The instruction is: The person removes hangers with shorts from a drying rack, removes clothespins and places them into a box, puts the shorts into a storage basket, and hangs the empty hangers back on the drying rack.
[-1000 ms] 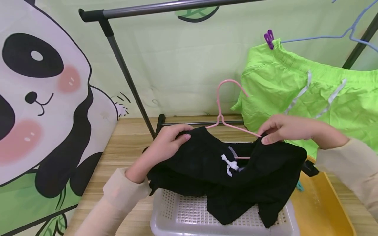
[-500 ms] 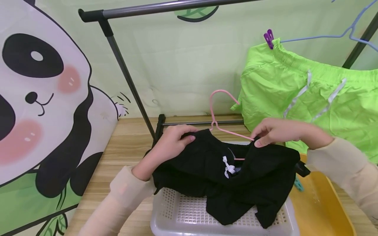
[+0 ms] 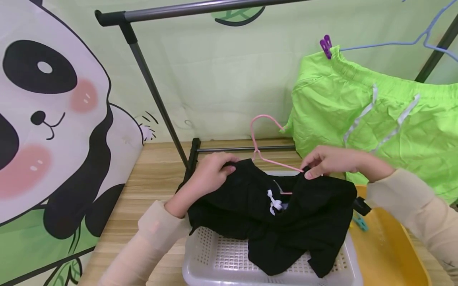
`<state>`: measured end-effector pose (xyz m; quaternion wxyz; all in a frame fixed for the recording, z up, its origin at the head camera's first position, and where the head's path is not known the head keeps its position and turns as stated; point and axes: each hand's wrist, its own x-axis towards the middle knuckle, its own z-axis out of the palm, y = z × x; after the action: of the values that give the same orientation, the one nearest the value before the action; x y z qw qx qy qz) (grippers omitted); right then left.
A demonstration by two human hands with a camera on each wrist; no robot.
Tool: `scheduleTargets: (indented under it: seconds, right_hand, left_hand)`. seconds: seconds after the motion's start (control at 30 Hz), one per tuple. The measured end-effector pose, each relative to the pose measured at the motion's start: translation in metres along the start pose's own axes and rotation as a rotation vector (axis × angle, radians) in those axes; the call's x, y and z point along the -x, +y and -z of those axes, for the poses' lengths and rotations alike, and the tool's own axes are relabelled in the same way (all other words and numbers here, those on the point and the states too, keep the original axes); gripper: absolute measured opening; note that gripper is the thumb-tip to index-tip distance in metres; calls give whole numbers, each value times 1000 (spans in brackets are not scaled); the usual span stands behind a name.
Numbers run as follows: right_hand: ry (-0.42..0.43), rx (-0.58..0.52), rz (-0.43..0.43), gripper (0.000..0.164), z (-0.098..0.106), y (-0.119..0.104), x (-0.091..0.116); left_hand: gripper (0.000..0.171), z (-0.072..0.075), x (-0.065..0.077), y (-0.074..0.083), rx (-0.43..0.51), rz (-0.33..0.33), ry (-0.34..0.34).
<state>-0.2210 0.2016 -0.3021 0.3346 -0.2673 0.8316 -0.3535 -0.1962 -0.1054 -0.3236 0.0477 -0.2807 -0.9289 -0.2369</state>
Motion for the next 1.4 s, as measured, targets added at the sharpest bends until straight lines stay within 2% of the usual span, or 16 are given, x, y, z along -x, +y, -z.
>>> scheduleTargets:
  seconds: [0.27,0.47,0.77,1.07,1.23,1.4]
  right_hand:
    - [29,-28,31,25,1,18,1]
    - [32,-45,39,21,4,29,4]
    - [48,-105,22,23,10,40,14]
    - [16,-159,40,20,12,50,23]
    - [0,-186,64,18,11,54,25]
    - [-3,-187,81,17,7,58,24]
  left_hand:
    - [23,-3,-1,-14,151,84,-48]
    - [24,-4,1,-20,200,113,-68]
    - [22,-3,7,-32,208,125,-16]
    - [20,1,15,-40,260,156,25]
    - [19,3,19,-44,282,138,40]
    - [19,4,24,-47,320,150,41]
